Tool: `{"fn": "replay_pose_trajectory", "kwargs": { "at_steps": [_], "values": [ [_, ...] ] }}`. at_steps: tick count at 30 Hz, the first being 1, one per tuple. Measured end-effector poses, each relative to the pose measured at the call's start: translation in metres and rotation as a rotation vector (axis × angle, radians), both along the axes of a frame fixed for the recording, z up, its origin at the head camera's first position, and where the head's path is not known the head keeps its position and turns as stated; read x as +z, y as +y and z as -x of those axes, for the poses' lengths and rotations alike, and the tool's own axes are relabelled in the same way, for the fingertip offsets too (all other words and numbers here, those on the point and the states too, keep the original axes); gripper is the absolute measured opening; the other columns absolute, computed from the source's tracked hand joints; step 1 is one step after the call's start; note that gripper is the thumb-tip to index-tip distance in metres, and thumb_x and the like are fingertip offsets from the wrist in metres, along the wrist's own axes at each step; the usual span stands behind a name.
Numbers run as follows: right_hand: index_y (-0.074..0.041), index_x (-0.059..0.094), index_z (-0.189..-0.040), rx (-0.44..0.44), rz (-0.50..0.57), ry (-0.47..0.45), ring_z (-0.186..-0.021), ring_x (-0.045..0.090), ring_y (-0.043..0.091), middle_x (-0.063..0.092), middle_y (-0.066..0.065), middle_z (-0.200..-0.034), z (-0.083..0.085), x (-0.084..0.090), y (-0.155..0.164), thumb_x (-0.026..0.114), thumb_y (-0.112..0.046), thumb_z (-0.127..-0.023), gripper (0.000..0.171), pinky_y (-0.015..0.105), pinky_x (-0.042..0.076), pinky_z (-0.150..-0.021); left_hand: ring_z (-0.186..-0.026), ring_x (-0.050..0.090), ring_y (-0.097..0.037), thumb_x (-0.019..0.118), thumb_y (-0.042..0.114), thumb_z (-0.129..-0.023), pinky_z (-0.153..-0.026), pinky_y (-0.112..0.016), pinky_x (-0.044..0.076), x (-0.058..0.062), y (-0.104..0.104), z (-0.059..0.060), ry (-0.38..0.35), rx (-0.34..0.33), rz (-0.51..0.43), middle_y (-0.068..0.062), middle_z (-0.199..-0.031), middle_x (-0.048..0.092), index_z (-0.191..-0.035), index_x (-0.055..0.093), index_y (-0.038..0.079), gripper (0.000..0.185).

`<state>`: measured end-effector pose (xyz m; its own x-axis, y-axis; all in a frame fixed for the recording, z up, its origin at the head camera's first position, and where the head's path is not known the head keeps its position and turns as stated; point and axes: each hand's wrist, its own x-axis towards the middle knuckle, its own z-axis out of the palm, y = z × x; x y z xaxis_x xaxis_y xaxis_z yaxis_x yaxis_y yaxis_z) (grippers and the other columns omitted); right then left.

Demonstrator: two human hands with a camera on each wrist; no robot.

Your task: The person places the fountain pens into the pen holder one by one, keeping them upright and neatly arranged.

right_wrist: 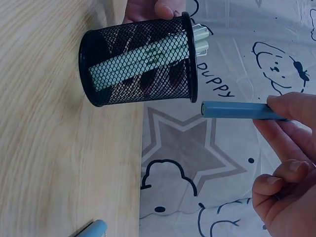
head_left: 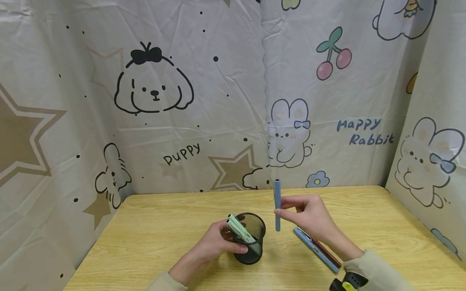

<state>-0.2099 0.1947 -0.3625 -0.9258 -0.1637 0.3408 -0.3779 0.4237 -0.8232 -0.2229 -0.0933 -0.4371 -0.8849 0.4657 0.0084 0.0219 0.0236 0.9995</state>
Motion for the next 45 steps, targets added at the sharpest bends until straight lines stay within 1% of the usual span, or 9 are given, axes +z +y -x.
{"fn": "replay_pose_trajectory", "kwargs": {
  "at_steps": [4, 12, 16, 23, 28, 33, 38, 45],
  "values": [
    [-0.007, 0.084, -0.109, 0.008, 0.024, 0.006, -0.052, 0.032, 0.012, 0.080, 0.004, -0.097, -0.001, 0.005, -0.006, 0.088, -0.019, -0.088, 0.024, 0.026, 0.027, -0.048, -0.119, 0.066, -0.028, 0.091, -0.003, -0.077, -0.106, -0.041, 0.050, 0.000, -0.001, 0.000, 0.000, -0.001, 0.007, -0.019, -0.140, 0.064, -0.148, 0.059, 0.001, 0.078],
    [-0.007, 0.084, -0.111, 0.037, 0.067, 0.023, -0.051, 0.034, 0.012, 0.080, 0.004, -0.097, 0.001, 0.009, -0.018, 0.088, -0.018, -0.088, 0.025, 0.025, 0.026, -0.048, -0.121, 0.065, -0.028, 0.092, -0.001, -0.078, -0.109, -0.043, 0.047, 0.000, -0.001, 0.001, -0.004, 0.002, 0.017, -0.017, -0.139, 0.065, -0.148, 0.059, 0.003, 0.077],
    [-0.006, 0.083, -0.112, 0.046, 0.064, 0.029, -0.049, 0.032, 0.010, 0.080, 0.005, -0.098, 0.004, 0.009, -0.023, 0.088, -0.017, -0.088, 0.027, 0.025, 0.025, -0.047, -0.122, 0.065, -0.028, 0.092, 0.000, -0.078, -0.110, -0.044, 0.046, 0.000, -0.001, 0.002, 0.004, 0.003, 0.019, -0.015, -0.141, 0.064, -0.148, 0.060, 0.005, 0.078],
    [-0.008, 0.084, -0.108, 0.085, 0.054, 0.054, -0.050, 0.036, 0.010, 0.080, 0.004, -0.097, 0.010, 0.003, -0.032, 0.088, -0.016, -0.088, 0.022, 0.025, 0.028, -0.047, -0.122, 0.065, -0.029, 0.092, -0.001, -0.078, -0.109, -0.043, 0.047, 0.000, 0.000, 0.002, -0.002, 0.003, 0.016, -0.017, -0.144, 0.062, -0.148, 0.060, 0.004, 0.077],
    [-0.010, 0.085, -0.106, 0.109, 0.051, 0.066, -0.050, 0.035, 0.009, 0.080, 0.002, -0.096, 0.014, -0.004, -0.038, 0.087, -0.015, -0.088, 0.019, 0.025, 0.028, -0.047, -0.121, 0.065, -0.028, 0.092, 0.000, -0.078, -0.109, -0.043, 0.047, 0.000, 0.000, 0.002, -0.005, 0.002, 0.022, -0.016, -0.145, 0.062, -0.148, 0.060, 0.006, 0.077],
    [-0.009, 0.085, -0.107, 0.125, 0.054, 0.066, -0.050, 0.034, 0.007, 0.080, 0.003, -0.098, 0.017, -0.010, -0.043, 0.087, -0.014, -0.089, 0.019, 0.023, 0.028, -0.048, -0.120, 0.066, -0.028, 0.092, 0.000, -0.078, -0.109, -0.043, 0.047, 0.000, 0.000, 0.002, -0.006, -0.001, 0.020, -0.015, -0.141, 0.065, -0.148, 0.061, 0.007, 0.077],
    [-0.010, 0.085, -0.106, 0.135, 0.044, 0.061, -0.051, 0.033, 0.007, 0.080, 0.003, -0.100, 0.017, -0.014, -0.046, 0.087, -0.013, -0.089, 0.018, 0.023, 0.027, -0.049, -0.119, 0.066, -0.027, 0.092, 0.000, -0.078, -0.107, -0.042, 0.048, -0.001, 0.000, 0.002, -0.011, 0.004, 0.019, -0.016, -0.135, 0.067, -0.147, 0.060, 0.003, 0.077],
    [-0.010, 0.085, -0.105, 0.154, 0.055, 0.073, -0.052, 0.032, 0.006, 0.080, 0.007, -0.105, 0.019, -0.020, -0.047, 0.087, -0.010, -0.088, 0.016, 0.022, 0.027, -0.050, -0.118, 0.067, -0.027, 0.092, -0.001, -0.077, -0.106, -0.040, 0.049, -0.001, -0.001, 0.001, -0.019, 0.008, 0.017, -0.014, -0.131, 0.069, -0.147, 0.060, 0.004, 0.077]
  ]
}}
